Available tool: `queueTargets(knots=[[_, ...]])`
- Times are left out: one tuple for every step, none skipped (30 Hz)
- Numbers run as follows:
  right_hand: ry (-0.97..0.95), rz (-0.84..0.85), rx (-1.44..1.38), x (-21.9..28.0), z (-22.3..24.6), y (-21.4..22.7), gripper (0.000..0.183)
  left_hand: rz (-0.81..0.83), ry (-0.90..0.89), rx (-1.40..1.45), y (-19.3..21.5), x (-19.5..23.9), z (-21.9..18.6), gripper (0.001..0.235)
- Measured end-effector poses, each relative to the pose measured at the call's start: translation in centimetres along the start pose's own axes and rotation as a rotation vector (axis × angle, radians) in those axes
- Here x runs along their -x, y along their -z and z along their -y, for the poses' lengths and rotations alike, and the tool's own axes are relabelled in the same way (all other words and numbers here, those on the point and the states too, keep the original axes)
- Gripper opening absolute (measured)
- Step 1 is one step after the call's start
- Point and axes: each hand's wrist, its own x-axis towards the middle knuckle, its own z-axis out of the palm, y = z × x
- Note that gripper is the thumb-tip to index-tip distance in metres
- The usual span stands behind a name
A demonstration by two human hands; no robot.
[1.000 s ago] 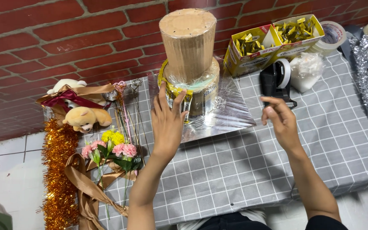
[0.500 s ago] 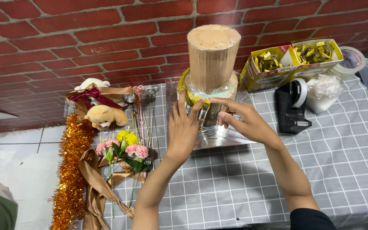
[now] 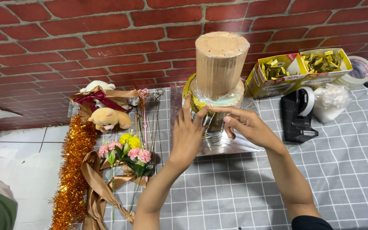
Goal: Assembling a chocolate bouquet by taping chocolate bars to a cylindrical base
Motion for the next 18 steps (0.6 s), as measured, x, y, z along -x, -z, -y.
queueTargets(knots=[[-0.001,0.0,0.0,-0.12,-0.12,0.04,0.043,0.0,0.0,0.001,0.1,-0.03,-0.04,0.071],[-0.008,0.001,-0.019,-0.22,-0.24,0.09,0.043,-0.004,-0.004,-0.007,0.21,-0.06,-0.09,0.071],[-0.016,0.002,-0.038,-0.26,-0.37,0.14,0.042,-0.007,-0.01,-0.014,0.3,-0.06,-0.17,0.072],[-0.018,0.0,-0.039,-0.28,-0.17,0.08,0.042,-0.005,-0.01,-0.013,0.31,-0.06,-0.19,0.072],[-0.021,0.005,-0.06,-0.32,0.03,0.0,0.042,0.0,-0.005,-0.004,0.34,-0.06,-0.18,0.071],[-0.024,0.009,-0.081,-0.35,0.24,-0.1,0.042,0.005,0.0,0.005,0.38,-0.05,-0.17,0.07],[-0.024,0.01,-0.081,-0.36,0.3,-0.13,0.042,0.004,0.001,0.005,0.33,-0.02,-0.15,0.07],[-0.023,0.011,-0.103,-0.36,0.36,-0.16,0.042,-0.006,-0.008,-0.003,0.29,0.01,-0.13,0.071],[-0.023,0.011,-0.125,-0.34,0.4,-0.21,0.042,-0.016,-0.018,-0.011,0.25,0.06,-0.11,0.073],[-0.024,0.011,-0.125,-0.4,0.41,-0.21,0.042,-0.016,-0.017,-0.011,0.27,0.07,-0.13,0.073],[-0.018,0.01,-0.135,-0.47,0.43,-0.18,0.042,-0.015,-0.017,-0.008,0.29,0.05,-0.16,0.072],[-0.012,0.008,-0.145,-0.55,0.45,-0.15,0.042,-0.014,-0.016,-0.006,0.31,0.03,-0.19,0.071],[-0.012,0.009,-0.144,-0.64,0.32,-0.12,0.042,-0.014,-0.016,-0.005,0.3,0.03,-0.2,0.071],[-0.017,-0.001,-0.139,-0.73,0.18,-0.08,0.042,-0.013,-0.015,-0.005,0.29,0.03,-0.21,0.07],[-0.022,-0.01,-0.134,-0.82,0.04,-0.07,0.042,-0.012,-0.014,-0.004,0.29,0.04,-0.2,0.069],[-0.023,-0.009,-0.134,-0.88,-0.13,-0.08,0.042,-0.012,-0.013,-0.004,0.38,0.05,-0.26,0.069],[-0.022,-0.02,-0.127,-0.92,-0.31,-0.07,0.042,-0.016,-0.013,-0.01,0.47,0.05,-0.32,0.069],[-0.021,-0.032,-0.12,-0.95,-0.48,-0.07,0.042,-0.02,-0.014,-0.015,0.55,0.05,-0.39,0.069]])
